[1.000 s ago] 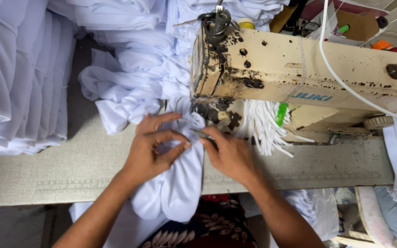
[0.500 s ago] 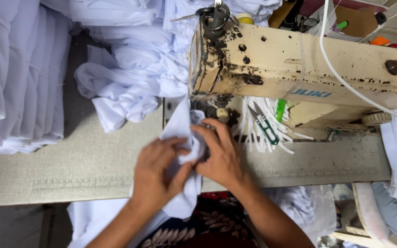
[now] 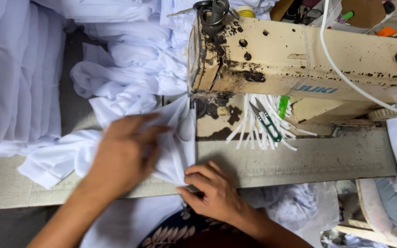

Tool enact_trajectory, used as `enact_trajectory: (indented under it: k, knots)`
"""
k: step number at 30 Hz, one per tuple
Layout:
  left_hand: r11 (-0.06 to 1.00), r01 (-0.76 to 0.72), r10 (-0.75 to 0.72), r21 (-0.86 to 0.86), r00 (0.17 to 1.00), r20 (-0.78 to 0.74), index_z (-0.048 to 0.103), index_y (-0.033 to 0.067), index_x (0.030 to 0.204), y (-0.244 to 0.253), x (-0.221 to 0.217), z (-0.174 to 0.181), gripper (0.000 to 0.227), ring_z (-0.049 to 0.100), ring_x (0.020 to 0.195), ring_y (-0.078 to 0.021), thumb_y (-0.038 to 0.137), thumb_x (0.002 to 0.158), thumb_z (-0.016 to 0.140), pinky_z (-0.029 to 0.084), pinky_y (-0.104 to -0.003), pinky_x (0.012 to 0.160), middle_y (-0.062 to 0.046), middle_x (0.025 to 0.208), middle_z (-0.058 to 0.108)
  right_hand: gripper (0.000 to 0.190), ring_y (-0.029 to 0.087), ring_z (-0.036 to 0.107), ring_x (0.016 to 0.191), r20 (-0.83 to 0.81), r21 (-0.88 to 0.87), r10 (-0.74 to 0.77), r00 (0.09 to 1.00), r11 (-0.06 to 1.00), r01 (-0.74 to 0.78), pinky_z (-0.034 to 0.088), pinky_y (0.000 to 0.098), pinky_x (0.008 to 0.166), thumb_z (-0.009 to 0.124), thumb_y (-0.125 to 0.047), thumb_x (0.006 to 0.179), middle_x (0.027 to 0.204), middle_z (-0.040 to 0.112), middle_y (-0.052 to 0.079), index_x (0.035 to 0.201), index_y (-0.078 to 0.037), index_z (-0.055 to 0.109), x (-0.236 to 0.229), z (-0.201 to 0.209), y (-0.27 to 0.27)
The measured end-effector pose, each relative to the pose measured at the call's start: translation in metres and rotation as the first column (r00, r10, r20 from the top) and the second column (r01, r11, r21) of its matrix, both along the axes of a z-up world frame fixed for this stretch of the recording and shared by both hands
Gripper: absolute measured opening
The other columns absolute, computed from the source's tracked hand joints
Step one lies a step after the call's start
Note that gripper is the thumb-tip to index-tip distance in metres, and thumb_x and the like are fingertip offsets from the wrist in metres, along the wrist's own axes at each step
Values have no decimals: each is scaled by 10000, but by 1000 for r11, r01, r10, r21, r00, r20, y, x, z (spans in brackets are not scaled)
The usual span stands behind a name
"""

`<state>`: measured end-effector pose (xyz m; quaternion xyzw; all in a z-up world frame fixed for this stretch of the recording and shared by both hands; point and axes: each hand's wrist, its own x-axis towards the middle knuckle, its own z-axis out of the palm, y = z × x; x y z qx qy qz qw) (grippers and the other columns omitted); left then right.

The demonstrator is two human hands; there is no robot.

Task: Sewing elastic bands onto white fabric pieces using an industrial sewing machine

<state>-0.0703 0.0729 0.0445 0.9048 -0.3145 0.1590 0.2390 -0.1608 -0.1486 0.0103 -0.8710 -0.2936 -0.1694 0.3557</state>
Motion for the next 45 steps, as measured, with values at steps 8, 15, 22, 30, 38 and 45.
enact_trajectory:
  k: [8, 15, 22, 30, 38, 45]
  knots:
    - [864, 493, -467, 106, 861, -202, 694, 122, 723, -46, 7, -20, 538, 575, 909, -291, 378, 1029, 333, 273, -693, 1153, -82, 763, 636, 220, 162, 680, 615, -269, 216, -26, 963, 973, 87, 550, 290, 611, 522, -136, 1027, 710, 687, 25, 862, -44, 636, -18, -6, -29]
    - [780, 626, -603, -8, 748, -277, 452, -67, 1307, -49, -55, -33, 491, 666, 517, -370, 252, 950, 560, 342, -542, 1163, -129, 543, 639, 657, 152, 739, 745, -798, 453, 148, 584, 786, 420, 664, 257, 715, 746, 2, 855, 904, 749, 109, 1469, -35, 514, -9, -32, -58]
    - [764, 579, -518, 285, 813, -265, 433, -27, 1343, -50, -66, -43, 624, 706, 640, -353, 356, 895, 638, 343, -552, 1104, -108, 715, 732, 332, 194, 743, 848, -402, 111, 20, 915, 993, 27, 601, 223, 629, 640, 46, 886, 1074, 731, 136, 1186, -54, 742, -8, 8, -42]
    - [939, 324, -321, 113, 946, -42, 550, 133, 909, -44, 3, -48, 179, 523, 523, -260, 293, 984, 522, 455, -398, 516, -31, 675, 494, 88, 314, 668, 1053, -45, -125, 150, 988, 980, -155, 531, 432, 968, 714, 14, 908, 1019, 729, 134, 991, 28, 740, 5, 14, -29]
    - [864, 492, -498, -108, 867, -36, 707, 40, 1228, -42, 25, -55, 294, 620, 1260, -332, 85, 951, 620, 406, -498, 1158, -195, 1291, 687, 162, 254, 703, 1137, -77, -144, 159, 984, 975, -169, 408, 464, 1112, 789, -52, 862, 1043, 800, 49, 1021, -81, 779, 28, -26, -49]
    - [934, 304, -310, -189, 951, -3, 761, 130, 1015, -41, 56, -75, 177, 666, 1212, -283, 199, 910, 636, 485, -419, 1082, -82, 1182, 700, 139, 328, 732, 1091, -82, -146, 230, 970, 960, -240, 506, 494, 985, 708, -73, 901, 1000, 778, 81, 1004, -121, 789, 91, -28, -62]
